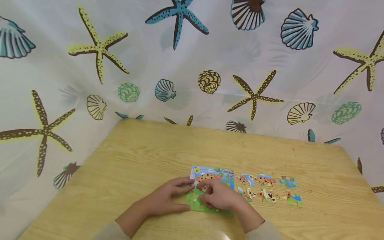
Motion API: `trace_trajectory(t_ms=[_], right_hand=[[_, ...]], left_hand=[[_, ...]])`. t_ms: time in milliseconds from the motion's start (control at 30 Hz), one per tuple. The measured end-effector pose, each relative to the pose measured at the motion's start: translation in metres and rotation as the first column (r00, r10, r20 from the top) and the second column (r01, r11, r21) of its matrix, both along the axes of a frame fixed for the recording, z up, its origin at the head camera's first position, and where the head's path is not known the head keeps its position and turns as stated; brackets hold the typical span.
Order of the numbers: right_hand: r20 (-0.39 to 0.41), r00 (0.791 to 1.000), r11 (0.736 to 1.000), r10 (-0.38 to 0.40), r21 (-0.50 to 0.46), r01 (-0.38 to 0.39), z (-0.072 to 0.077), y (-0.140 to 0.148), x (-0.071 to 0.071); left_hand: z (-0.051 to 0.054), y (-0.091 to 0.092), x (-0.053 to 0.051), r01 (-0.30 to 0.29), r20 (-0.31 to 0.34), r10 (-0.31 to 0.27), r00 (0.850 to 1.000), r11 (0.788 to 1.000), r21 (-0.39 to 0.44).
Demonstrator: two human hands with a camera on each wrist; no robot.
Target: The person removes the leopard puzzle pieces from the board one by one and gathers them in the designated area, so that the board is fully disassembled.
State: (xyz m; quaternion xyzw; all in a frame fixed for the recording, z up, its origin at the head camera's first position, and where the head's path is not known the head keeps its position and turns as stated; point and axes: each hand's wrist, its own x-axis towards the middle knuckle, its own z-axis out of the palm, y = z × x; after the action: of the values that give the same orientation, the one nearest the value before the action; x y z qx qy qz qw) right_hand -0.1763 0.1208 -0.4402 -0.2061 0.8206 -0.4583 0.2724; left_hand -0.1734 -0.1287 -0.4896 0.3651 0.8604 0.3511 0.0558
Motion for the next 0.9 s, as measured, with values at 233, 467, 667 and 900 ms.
trace_trajectory(t_ms=[233,467,667,900], right_hand=[[0.028,0.999,0.998,-0.038,-0.052,0.039,0.0,-0.001,-0.002],[0.007,0.995,0.992,-0.101,-0.072,0.101,0.006,-0.002,-0.002],[-0.042,0.987,0.988,-0.152,-0.048,0.15,0.01,0.006,-0.001],[0.038,0.985,0.976,-0.168,-0.132,0.172,0.005,0.02,0.002]], left_hand=[[0.002,0.0,0.001,0.003,0.0,-0.003,1.0,1.0,0.001],[0.003,0.0,0.001,0.005,-0.008,-0.005,1.0,1.0,0.003],[0.003,0.001,0.001,0.002,-0.004,-0.002,1.0,1.0,-0.003],[0.002,0.001,0.0,-0.009,-0.018,0.009,1.0,1.0,-0.008]])
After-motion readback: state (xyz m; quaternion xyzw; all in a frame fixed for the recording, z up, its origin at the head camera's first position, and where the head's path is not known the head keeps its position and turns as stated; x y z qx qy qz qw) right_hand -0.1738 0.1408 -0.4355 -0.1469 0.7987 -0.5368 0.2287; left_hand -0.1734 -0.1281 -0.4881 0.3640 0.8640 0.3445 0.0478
